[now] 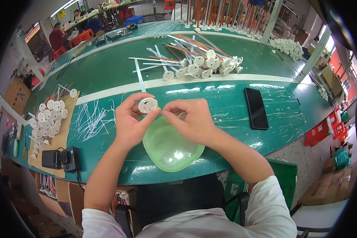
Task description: Assembling white plastic circular bases by inserting thin wires and metal pins at a factory workstation.
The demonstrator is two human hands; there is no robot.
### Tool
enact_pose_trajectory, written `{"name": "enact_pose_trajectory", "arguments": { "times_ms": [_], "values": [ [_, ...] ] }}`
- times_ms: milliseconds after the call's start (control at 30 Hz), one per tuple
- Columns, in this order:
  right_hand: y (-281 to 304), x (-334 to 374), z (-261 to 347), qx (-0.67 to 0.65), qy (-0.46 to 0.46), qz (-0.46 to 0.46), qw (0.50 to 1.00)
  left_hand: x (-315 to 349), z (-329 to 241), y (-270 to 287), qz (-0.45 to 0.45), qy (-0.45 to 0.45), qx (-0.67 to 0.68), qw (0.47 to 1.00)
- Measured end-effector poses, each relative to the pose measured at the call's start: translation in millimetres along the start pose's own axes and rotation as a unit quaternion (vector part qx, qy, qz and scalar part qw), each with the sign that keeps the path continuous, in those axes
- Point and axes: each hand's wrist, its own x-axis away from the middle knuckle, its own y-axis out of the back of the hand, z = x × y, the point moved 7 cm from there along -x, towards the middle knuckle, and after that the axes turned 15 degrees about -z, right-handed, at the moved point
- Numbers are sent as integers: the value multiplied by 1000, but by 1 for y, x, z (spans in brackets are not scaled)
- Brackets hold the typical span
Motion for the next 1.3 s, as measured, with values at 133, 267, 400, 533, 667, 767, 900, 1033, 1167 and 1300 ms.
{"name": "enact_pose_trajectory", "arguments": {
  "times_ms": [133,267,400,533,667,767,900,1033,1167,1300],
  "values": [
    [-1,0,0,4,-1,-5,1000,0,0,2,-8,-5,21,1000],
    [-1,1,2,-8,0,-11,1000,2,3,3,-1,8,33,999],
    [12,-2,19,11,113,-99,989,4,-6,0,5,-18,129,991],
    [21,2,37,71,228,-147,960,3,-6,-3,19,-3,162,987],
    [16,7,47,100,304,-156,934,11,-10,-10,49,-45,107,992],
    [15,7,46,109,322,-155,928,13,-9,-11,64,-43,87,993],
    [13,8,41,111,322,-146,929,13,-6,-11,45,-43,98,993],
    [9,11,43,102,328,-145,928,14,-2,-8,36,-47,57,997],
    [6,13,41,109,335,-143,925,14,0,-9,49,-57,33,997],
    [5,15,45,130,331,-144,923,14,-4,-11,48,-58,20,997]
  ]
}}
